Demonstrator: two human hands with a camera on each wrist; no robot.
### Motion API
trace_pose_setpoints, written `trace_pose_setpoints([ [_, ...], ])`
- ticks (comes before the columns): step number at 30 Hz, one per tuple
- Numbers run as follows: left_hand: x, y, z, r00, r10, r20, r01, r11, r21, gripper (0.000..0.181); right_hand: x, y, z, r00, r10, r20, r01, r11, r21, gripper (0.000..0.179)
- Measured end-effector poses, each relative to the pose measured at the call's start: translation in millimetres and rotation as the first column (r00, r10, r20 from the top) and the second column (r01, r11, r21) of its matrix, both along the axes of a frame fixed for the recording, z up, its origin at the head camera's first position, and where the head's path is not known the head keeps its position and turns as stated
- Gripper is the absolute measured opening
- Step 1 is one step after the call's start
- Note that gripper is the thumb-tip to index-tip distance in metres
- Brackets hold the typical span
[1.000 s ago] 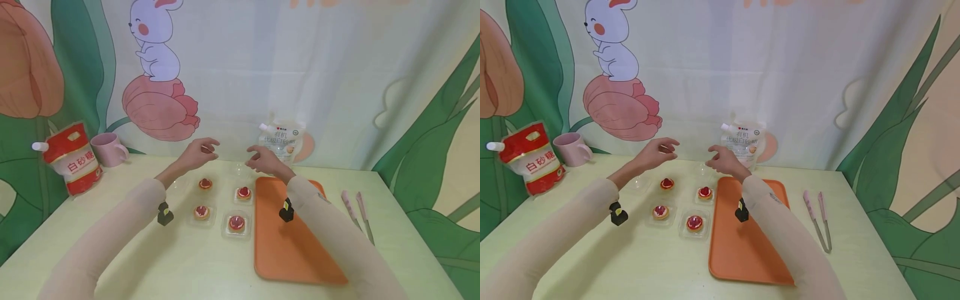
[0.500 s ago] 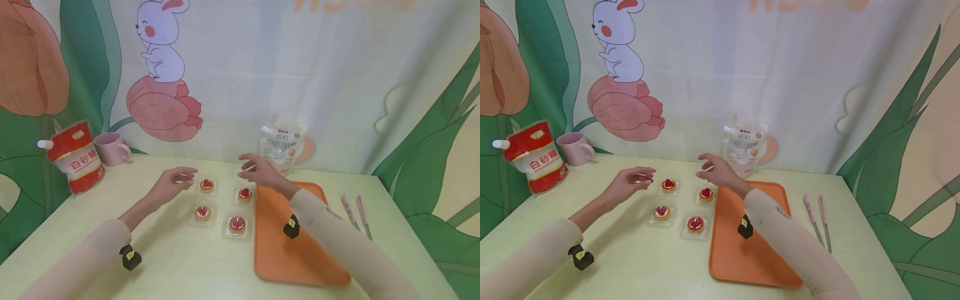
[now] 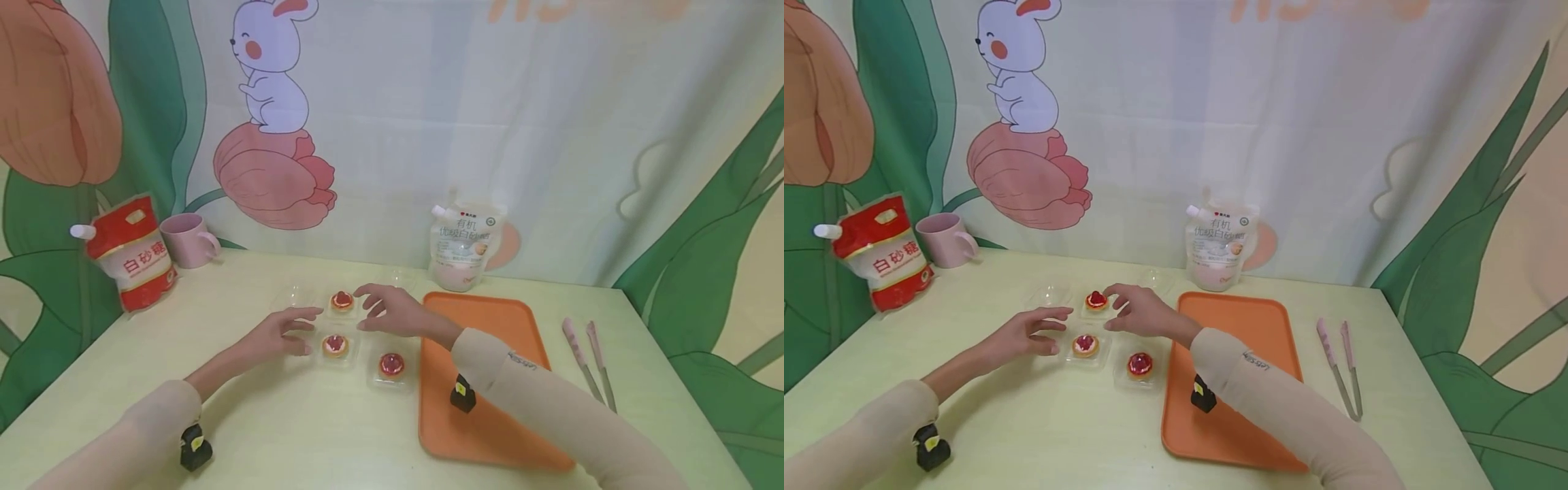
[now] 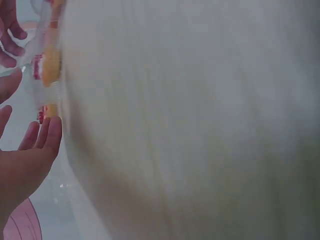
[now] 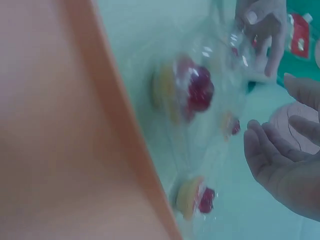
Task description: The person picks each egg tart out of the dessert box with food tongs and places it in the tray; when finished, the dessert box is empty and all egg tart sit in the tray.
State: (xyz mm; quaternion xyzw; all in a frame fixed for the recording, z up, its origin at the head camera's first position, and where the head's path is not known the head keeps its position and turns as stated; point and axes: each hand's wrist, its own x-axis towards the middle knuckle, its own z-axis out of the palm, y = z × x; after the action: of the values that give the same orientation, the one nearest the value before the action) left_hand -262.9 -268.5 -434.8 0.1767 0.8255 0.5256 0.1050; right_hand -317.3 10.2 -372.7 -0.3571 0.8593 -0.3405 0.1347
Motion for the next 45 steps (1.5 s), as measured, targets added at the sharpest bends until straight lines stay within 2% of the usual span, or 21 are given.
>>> trace_pose_setpoints([
  [4,1.9,2.4,-6.2,1.0,-0.001,0.02,0.001,1.0,0.017,0.076,5.5,-11.6,-4.8,0.999,0.028,-0.019,-0.027,0.998,0.052,0.058],
  [7,2.1,6.5,-10.8,1.0,0.005,0.003,-0.005,1.0,0.011,0.079,9.0,-18.6,-8.9,0.999,0.041,-0.027,-0.039,0.995,0.091,0.062],
  [15,-0.5,17.1,-19.3,0.998,0.048,-0.035,-0.052,0.993,-0.11,0.082,18.1,-30.7,-20.1,0.999,0.013,-0.048,-0.005,0.986,0.166,0.067],
  [21,0.1,22.0,-24.2,0.997,0.044,-0.058,-0.051,0.991,-0.122,0.082,23.9,-37.7,-24.2,0.997,0.006,-0.083,0.014,0.969,0.245,0.072],
  [28,0.9,28.2,-19.6,0.994,0.05,-0.094,-0.066,0.982,-0.174,0.082,23.0,-37.0,-22.5,0.996,0.007,-0.092,0.017,0.965,0.261,0.07],
  [36,1.7,32.7,-17.5,0.987,0.051,-0.153,-0.076,0.983,-0.165,0.08,23.4,-36.1,-19.3,0.996,0.023,-0.086,0.0,0.967,0.255,0.071],
  [45,1.6,33.5,-16.8,0.991,0.063,-0.122,-0.084,0.98,-0.179,0.079,28.6,-40.1,-23.4,0.99,0.03,-0.141,0.014,0.953,0.302,0.086],
])
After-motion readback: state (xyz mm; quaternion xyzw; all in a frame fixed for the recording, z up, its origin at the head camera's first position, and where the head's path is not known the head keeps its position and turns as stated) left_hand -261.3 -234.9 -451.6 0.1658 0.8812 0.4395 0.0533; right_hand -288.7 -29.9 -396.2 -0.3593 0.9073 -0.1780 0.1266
